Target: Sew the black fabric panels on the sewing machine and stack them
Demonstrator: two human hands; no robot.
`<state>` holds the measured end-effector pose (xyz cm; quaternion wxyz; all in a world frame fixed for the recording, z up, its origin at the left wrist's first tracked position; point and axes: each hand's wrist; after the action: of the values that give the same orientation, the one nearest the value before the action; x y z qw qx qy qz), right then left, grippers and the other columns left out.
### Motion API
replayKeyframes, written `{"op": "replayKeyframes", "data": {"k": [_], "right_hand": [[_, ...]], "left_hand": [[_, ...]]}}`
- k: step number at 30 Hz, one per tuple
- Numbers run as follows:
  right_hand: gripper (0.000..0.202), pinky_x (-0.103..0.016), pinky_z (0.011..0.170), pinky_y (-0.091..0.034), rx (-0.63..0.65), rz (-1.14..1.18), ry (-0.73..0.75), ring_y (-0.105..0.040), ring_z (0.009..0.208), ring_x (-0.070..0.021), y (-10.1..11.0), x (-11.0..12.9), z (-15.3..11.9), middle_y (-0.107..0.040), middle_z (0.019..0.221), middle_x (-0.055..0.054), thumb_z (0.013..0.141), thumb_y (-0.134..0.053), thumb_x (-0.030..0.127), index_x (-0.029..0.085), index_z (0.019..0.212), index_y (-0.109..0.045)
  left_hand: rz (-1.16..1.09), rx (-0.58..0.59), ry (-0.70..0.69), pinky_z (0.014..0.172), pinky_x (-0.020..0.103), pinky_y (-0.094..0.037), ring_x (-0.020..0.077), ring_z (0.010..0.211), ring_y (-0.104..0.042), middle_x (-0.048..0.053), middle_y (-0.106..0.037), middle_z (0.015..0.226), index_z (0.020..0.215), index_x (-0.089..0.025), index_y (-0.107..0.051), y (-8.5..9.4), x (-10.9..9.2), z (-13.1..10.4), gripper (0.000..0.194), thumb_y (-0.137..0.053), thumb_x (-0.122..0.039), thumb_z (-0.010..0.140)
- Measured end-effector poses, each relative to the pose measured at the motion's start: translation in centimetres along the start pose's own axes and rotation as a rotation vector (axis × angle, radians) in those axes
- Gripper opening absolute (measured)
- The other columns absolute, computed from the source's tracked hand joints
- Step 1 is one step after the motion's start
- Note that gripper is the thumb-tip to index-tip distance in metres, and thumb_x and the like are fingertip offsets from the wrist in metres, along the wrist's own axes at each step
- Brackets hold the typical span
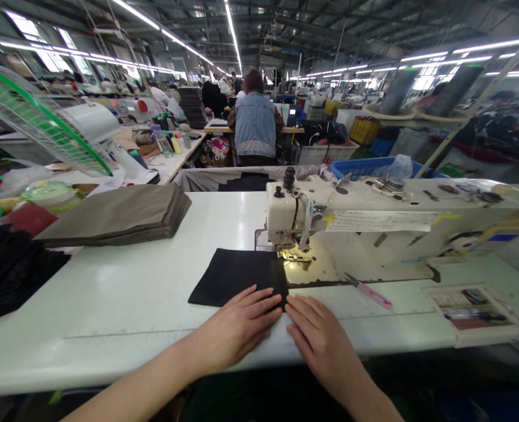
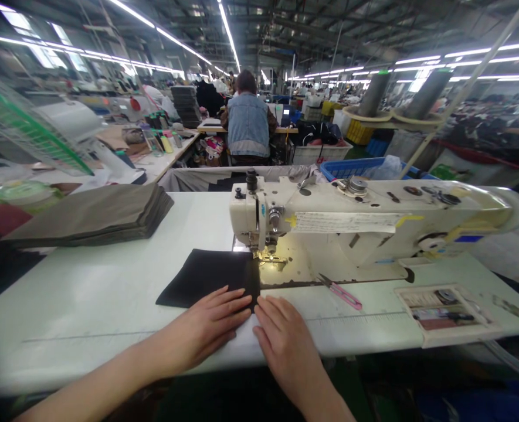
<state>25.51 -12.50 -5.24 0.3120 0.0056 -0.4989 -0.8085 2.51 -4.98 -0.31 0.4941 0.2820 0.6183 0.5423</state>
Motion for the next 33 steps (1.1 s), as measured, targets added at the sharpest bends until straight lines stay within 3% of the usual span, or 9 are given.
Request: {"op": "replayKeyframes", "data": {"k": [5, 13, 21, 26, 33], "right_hand": [[0.029, -0.050, 0.102, -0.051, 0.018, -0.010, 0.010, -0.062, 0.111, -0.0265, 0.2, -0.6, 1.4, -0.070, 0.122, -0.010, 0.101, -0.049, 0.020, 0.018, 0.123, -0.066], [0.022, -0.045, 0.093, -0.051, 0.024, -0.074, -0.044, -0.060, 0.102, -0.0260, -1.1, -2.6, 5.5, -0.069, 0.109, -0.010, 0.099, -0.053, 0.021, 0.017, 0.113, -0.069], [0.018, -0.043, 0.085, -0.049, 0.051, -0.155, -0.157, -0.060, 0.099, -0.0276, -1.5, -3.6, 8.3, -0.067, 0.103, -0.008, 0.095, -0.061, 0.020, 0.021, 0.110, -0.070], [0.020, -0.045, 0.087, -0.051, 0.014, -0.139, -0.154, -0.060, 0.101, -0.0286, -1.6, -3.6, 7.7, -0.066, 0.107, -0.010, 0.094, -0.060, 0.020, 0.021, 0.112, -0.068], [0.031, -0.051, 0.101, -0.050, -0.056, -0.020, -0.144, -0.057, 0.116, -0.0291, -2.3, -2.7, 5.0, -0.062, 0.125, -0.012, 0.094, -0.057, 0.018, 0.019, 0.125, -0.060]], "left_hand": [[0.003, 0.004, 0.043, 0.121, 0.049, -0.031, 0.0259, 0.144, -0.041, 0.005, -0.047, 0.153, 0.145, -0.025, -0.051, 0.4, 0.6, 0.4, 0.044, -0.048, -0.033, 0.102], [-0.016, -0.045, 0.073, 0.121, 0.047, -0.030, 0.0237, 0.142, -0.045, 0.004, -0.051, 0.151, 0.141, -0.028, -0.055, 1.1, 4.4, 2.4, 0.042, -0.051, -0.035, 0.100], [-0.011, -0.063, 0.063, 0.120, 0.048, -0.030, 0.0246, 0.141, -0.045, 0.007, -0.052, 0.150, 0.140, -0.024, -0.057, 2.2, 7.4, 4.7, 0.041, -0.049, -0.035, 0.101], [0.004, -0.099, 0.080, 0.120, 0.051, -0.030, 0.0261, 0.142, -0.043, 0.007, -0.050, 0.152, 0.140, -0.025, -0.057, 2.1, 8.4, 5.2, 0.042, -0.048, -0.036, 0.101], [0.039, -0.111, 0.126, 0.120, 0.052, -0.029, 0.0253, 0.143, -0.043, 0.007, -0.048, 0.153, 0.143, -0.027, -0.053, 1.5, 8.2, 5.0, 0.044, -0.048, -0.035, 0.101]]}}
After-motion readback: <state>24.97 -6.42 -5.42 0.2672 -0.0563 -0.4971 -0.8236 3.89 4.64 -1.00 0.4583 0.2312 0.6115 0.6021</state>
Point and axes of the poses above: each hand's wrist, its own z-axis towards the middle knuckle, its own y-axis out of the back of the hand, x = y × z
